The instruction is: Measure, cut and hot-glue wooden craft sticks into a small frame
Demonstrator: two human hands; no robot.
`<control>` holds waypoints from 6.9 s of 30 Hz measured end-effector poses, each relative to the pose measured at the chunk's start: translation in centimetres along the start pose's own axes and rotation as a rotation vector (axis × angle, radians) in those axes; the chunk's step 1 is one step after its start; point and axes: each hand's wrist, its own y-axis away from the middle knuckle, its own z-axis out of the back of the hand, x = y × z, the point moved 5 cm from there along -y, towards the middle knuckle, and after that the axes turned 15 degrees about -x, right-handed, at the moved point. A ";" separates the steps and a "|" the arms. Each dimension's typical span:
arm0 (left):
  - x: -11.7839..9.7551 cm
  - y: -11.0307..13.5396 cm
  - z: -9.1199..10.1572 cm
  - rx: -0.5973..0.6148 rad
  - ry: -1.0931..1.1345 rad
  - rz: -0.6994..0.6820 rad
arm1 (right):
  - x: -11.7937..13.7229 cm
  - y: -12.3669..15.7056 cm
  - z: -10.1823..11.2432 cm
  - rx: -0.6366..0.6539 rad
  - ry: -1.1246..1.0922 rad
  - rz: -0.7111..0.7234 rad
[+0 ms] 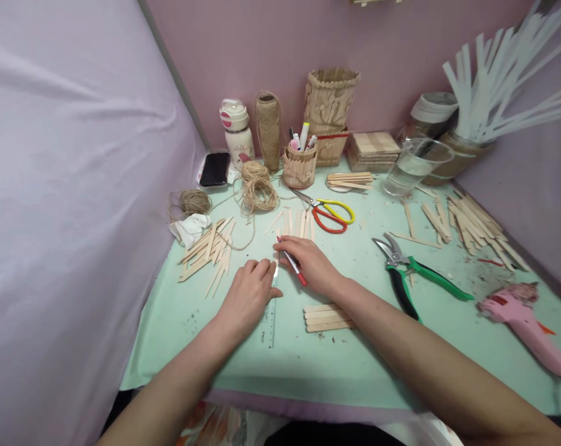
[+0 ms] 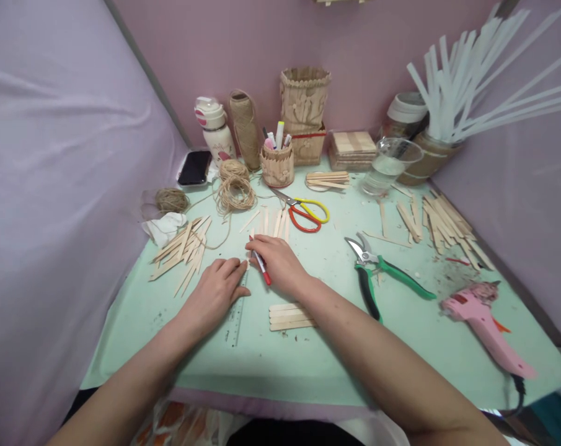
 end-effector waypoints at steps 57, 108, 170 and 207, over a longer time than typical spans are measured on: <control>1.6 0.0 0.0 -0.163 0.261 0.051 | 0.0 0.2 -0.3 0.007 0.045 0.013; 1.5 0.1 0.1 -0.154 0.239 0.057 | -0.3 0.2 -0.6 0.015 0.046 0.012; 0.8 0.1 0.2 -0.126 0.165 0.045 | -0.4 0.2 -0.6 -0.005 0.037 0.009; 0.5 0.0 0.3 -0.079 0.122 0.049 | -0.3 0.1 -0.5 0.002 0.020 0.001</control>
